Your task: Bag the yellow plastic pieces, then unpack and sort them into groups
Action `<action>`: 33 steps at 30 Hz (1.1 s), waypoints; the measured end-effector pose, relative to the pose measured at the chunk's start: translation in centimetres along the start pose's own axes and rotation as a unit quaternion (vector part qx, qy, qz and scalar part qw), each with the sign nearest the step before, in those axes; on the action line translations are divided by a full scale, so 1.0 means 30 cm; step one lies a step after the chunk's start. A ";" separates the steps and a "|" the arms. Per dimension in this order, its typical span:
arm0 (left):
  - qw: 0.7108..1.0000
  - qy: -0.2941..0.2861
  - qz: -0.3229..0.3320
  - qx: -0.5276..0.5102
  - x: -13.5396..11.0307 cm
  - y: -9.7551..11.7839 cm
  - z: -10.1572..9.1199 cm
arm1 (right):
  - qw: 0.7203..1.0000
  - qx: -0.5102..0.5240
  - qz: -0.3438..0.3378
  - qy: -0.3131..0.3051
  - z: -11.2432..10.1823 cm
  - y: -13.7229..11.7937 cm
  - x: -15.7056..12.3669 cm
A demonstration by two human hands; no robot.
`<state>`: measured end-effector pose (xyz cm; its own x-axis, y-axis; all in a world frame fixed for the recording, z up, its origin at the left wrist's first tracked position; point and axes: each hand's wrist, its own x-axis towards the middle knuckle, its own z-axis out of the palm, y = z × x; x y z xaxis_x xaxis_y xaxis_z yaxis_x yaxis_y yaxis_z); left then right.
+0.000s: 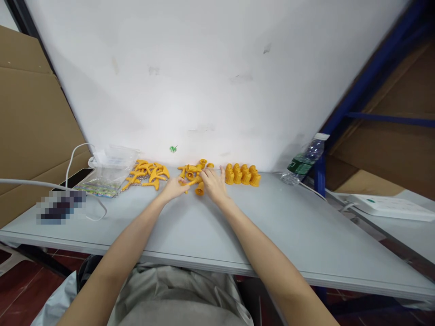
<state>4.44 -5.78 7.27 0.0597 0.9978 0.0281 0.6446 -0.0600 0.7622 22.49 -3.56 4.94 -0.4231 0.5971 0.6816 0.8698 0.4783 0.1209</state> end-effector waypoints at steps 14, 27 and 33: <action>0.962 0.155 0.073 0.214 -0.027 0.000 -0.005 | 0.998 0.030 -0.018 -0.043 0.009 0.038 -0.016; 0.961 0.218 0.053 0.159 0.044 -0.083 -0.046 | 0.992 -0.041 0.116 0.036 -0.026 0.069 -0.002; 0.955 0.296 0.001 -0.010 0.130 -0.217 -0.089 | 0.943 -0.057 0.328 0.007 -0.093 0.218 -0.041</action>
<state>-1.56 -1.42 4.13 -0.3846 0.8383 0.3864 0.6305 -0.0671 0.7733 29.40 -2.95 6.91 0.2187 0.7319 0.6453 0.9651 -0.0648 -0.2536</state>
